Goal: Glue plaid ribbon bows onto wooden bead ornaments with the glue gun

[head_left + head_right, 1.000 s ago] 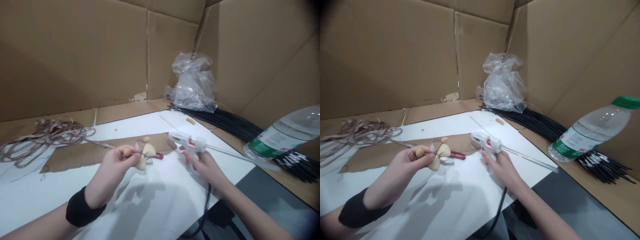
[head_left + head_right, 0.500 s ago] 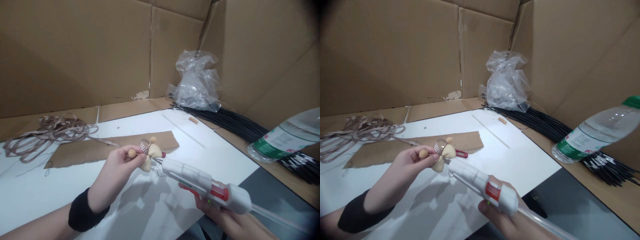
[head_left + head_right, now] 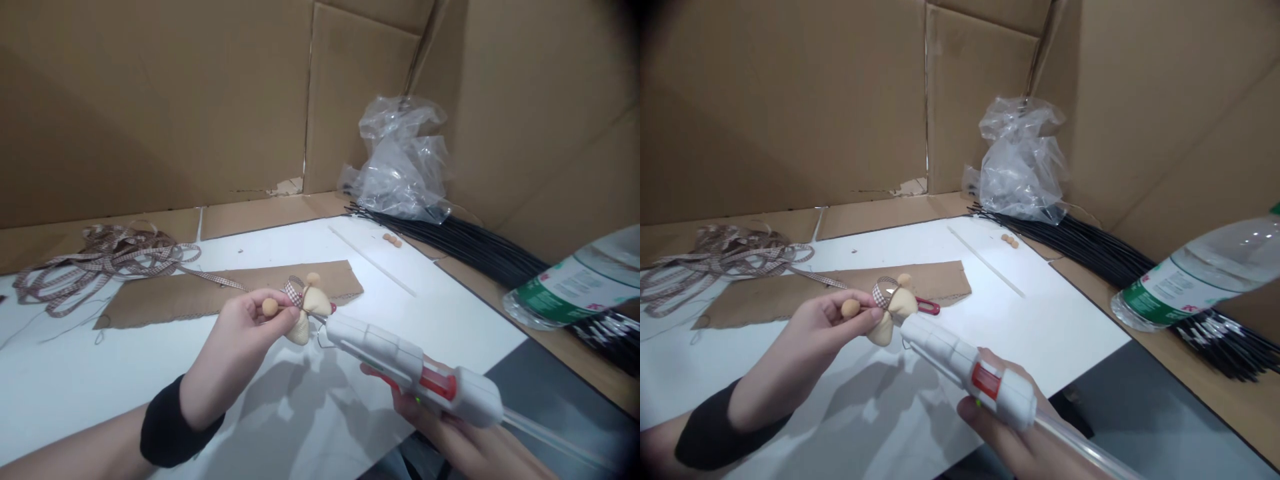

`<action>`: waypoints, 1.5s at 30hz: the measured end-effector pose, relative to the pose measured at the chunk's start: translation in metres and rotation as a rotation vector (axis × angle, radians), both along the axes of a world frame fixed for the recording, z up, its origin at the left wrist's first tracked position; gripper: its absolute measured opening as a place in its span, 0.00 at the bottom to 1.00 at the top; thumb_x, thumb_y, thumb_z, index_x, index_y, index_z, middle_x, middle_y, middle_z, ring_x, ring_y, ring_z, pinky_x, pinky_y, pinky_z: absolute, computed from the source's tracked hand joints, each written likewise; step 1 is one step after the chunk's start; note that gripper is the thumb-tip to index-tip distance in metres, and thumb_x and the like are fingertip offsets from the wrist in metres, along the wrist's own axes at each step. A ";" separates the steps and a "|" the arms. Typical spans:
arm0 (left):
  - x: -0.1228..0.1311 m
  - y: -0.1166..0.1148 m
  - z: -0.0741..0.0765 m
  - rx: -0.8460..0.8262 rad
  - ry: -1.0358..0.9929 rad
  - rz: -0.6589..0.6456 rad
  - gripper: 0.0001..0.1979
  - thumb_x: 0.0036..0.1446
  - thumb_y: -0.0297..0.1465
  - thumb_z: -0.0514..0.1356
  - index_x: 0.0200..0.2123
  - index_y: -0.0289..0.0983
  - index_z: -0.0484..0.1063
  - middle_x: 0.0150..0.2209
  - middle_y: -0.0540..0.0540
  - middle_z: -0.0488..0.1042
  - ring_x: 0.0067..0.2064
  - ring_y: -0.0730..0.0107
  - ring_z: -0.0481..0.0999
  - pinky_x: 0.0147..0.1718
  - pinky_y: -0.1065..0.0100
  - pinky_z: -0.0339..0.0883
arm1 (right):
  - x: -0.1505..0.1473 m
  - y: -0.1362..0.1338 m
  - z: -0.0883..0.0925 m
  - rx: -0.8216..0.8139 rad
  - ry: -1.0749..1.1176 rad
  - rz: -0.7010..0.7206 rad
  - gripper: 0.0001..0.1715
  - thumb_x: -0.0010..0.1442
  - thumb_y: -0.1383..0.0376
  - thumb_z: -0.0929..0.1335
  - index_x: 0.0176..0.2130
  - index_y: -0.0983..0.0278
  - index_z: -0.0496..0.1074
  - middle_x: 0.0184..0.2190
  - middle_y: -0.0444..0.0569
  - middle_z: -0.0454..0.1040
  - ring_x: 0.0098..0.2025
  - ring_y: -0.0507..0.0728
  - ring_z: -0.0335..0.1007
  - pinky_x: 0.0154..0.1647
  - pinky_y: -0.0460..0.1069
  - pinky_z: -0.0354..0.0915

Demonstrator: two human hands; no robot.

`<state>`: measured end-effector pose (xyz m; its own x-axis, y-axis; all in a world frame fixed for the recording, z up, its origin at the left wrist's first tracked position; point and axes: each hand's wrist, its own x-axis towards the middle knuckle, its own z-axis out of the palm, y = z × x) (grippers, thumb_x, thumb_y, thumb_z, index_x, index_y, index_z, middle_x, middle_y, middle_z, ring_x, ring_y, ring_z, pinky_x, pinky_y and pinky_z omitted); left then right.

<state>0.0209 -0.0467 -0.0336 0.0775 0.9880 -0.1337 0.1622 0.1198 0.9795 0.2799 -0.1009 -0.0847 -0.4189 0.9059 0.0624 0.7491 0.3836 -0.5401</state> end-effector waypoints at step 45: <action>0.003 -0.002 -0.002 -0.053 -0.101 0.036 0.06 0.49 0.32 0.60 0.28 0.35 0.69 0.26 0.52 0.69 0.29 0.74 0.66 0.29 0.74 0.58 | -0.012 -0.007 0.009 0.047 0.004 -0.167 0.19 0.56 0.53 0.60 0.38 0.59 0.73 0.36 0.51 0.76 0.40 0.59 0.72 0.39 0.51 0.71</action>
